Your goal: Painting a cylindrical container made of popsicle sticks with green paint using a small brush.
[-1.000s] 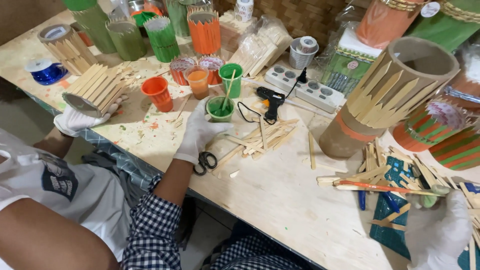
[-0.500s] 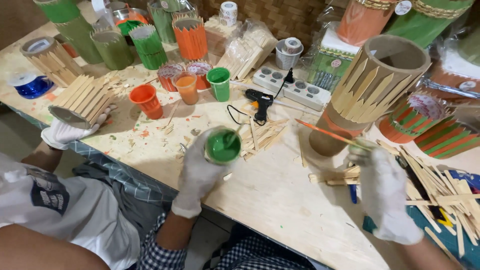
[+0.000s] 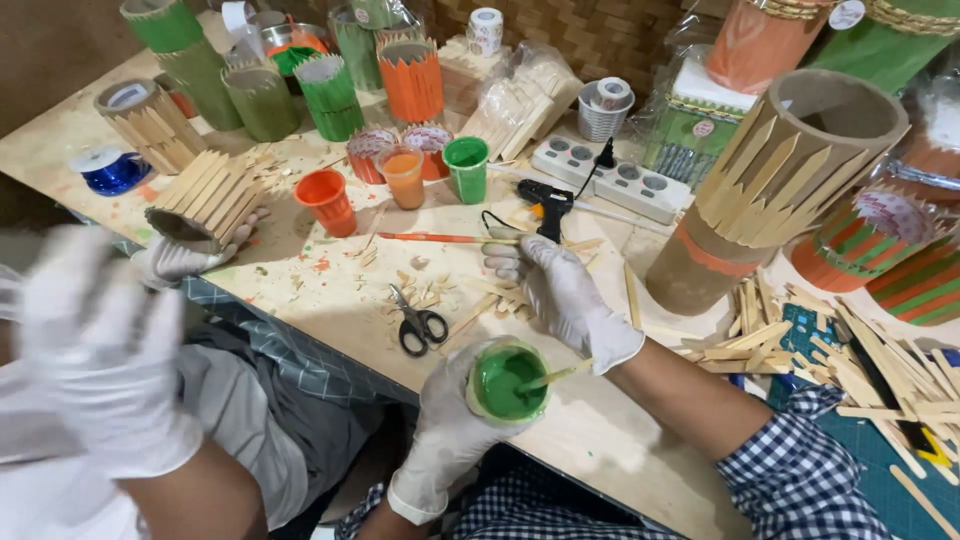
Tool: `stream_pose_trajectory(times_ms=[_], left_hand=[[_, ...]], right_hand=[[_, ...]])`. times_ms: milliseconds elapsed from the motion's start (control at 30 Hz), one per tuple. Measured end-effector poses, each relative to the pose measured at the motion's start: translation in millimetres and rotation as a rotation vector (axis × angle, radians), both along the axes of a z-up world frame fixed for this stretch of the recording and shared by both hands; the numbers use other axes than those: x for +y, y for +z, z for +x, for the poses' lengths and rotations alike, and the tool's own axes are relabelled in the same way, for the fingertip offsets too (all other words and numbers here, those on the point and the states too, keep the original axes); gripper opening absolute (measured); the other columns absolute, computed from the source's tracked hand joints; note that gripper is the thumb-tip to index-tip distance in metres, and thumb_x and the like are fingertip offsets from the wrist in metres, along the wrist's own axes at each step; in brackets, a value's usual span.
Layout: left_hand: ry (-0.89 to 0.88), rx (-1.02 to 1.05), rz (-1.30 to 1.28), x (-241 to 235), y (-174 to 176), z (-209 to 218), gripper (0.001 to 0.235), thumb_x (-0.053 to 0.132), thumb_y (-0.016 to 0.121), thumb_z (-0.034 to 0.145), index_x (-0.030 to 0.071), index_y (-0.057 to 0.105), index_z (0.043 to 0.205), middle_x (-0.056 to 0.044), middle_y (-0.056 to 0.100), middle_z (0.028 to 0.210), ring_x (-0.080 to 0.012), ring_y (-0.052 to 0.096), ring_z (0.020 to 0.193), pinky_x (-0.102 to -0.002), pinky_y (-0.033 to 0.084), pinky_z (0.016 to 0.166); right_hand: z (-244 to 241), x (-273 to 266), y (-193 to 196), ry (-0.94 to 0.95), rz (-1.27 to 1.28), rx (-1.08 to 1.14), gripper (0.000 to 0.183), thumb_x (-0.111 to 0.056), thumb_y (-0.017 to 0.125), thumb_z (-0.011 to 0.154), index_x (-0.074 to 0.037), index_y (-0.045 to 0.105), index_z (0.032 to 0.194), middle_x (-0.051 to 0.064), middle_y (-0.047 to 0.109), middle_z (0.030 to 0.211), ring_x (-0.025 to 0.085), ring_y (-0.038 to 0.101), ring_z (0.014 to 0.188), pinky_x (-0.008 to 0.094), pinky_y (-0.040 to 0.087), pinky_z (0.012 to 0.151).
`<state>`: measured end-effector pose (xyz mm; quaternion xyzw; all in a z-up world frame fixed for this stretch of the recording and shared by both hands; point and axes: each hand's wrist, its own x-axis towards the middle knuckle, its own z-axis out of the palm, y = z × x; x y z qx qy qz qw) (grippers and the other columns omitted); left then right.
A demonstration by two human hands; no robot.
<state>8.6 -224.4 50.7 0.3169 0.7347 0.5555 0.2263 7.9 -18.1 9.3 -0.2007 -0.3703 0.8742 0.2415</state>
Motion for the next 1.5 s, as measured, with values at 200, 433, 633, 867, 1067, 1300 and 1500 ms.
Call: stream_pose_trajectory(times_ms=[200, 433, 633, 867, 1067, 1300, 1500], left_hand=[[-0.064, 0.062, 0.327, -1, -31, 1, 0.061, 0.015, 0.098, 0.057, 0.011, 0.074, 0.113, -0.004, 0.078, 0.111, -0.0152, 0.074, 0.104, -0.029, 0.058, 0.097], [-0.139, 0.119, 0.271, 3, -45, 1, 0.061, 0.023, 0.097, 0.059, 0.016, 0.073, 0.115, -0.003, 0.076, 0.120, -0.0170, 0.070, 0.114, -0.031, 0.051, 0.104], [-0.108, 0.197, 0.284, 7, -34, 1, 0.056, 0.025, 0.097, 0.058, 0.016, 0.075, 0.109, -0.002, 0.079, 0.112, -0.0177, 0.075, 0.104, -0.033, 0.056, 0.096], [-0.031, 0.256, 0.228, 20, -56, -1, 0.072, 0.032, 0.100, 0.054, 0.015, 0.071, 0.119, -0.004, 0.077, 0.116, -0.0182, 0.074, 0.107, -0.031, 0.057, 0.097], [-0.091, 0.289, 0.256, 39, -54, -4, 0.078, 0.029, 0.096, 0.057, 0.008, 0.067, 0.126, -0.010, 0.075, 0.120, -0.0228, 0.073, 0.111, -0.033, 0.055, 0.100], [-0.096, 0.193, 0.323, 40, -47, -1, 0.070, 0.021, 0.095, 0.060, 0.008, 0.069, 0.124, -0.009, 0.076, 0.121, -0.0206, 0.073, 0.113, -0.033, 0.054, 0.104], [-0.060, 0.056, 0.185, 50, -53, -4, 0.069, 0.020, 0.096, 0.058, 0.014, 0.070, 0.122, -0.004, 0.077, 0.117, -0.0171, 0.072, 0.111, -0.028, 0.053, 0.103]], right_hand=[[-12, 3, -12, 0.057, 0.092, 0.091, 0.044, -0.016, 0.047, 0.102, 0.012, 0.058, 0.135, 0.032, 0.069, 0.120, 0.035, 0.069, 0.102, 0.039, 0.056, 0.093], [-14, -13, 14, 0.053, 0.020, 0.062, 0.041, -0.011, 0.044, 0.101, 0.008, 0.063, 0.132, 0.030, 0.070, 0.122, 0.037, 0.070, 0.107, 0.046, 0.057, 0.098], [-29, 16, -23, -0.099, 0.185, 0.139, 0.014, -0.009, 0.066, 0.095, -0.001, 0.076, 0.095, 0.014, 0.077, 0.093, 0.021, 0.071, 0.083, 0.033, 0.057, 0.082], [-30, 26, -22, -0.208, 0.418, -0.062, 0.014, -0.016, 0.072, 0.092, -0.007, 0.080, 0.100, 0.009, 0.080, 0.103, 0.016, 0.072, 0.095, 0.029, 0.058, 0.092], [-23, 28, -6, -0.065, 0.559, 0.022, 0.017, -0.016, 0.068, 0.096, -0.006, 0.080, 0.103, 0.008, 0.079, 0.112, 0.017, 0.072, 0.105, 0.029, 0.056, 0.099], [-12, 10, 29, 0.141, 0.856, 0.063, 0.045, -0.025, 0.056, 0.102, -0.007, 0.056, 0.143, 0.011, 0.054, 0.152, 0.021, 0.047, 0.144, 0.035, 0.035, 0.123], [49, 34, 40, 0.056, 0.887, -0.266, 0.035, -0.029, 0.051, 0.102, -0.021, 0.069, 0.131, 0.001, 0.064, 0.143, 0.017, 0.058, 0.124, 0.037, 0.044, 0.111]])
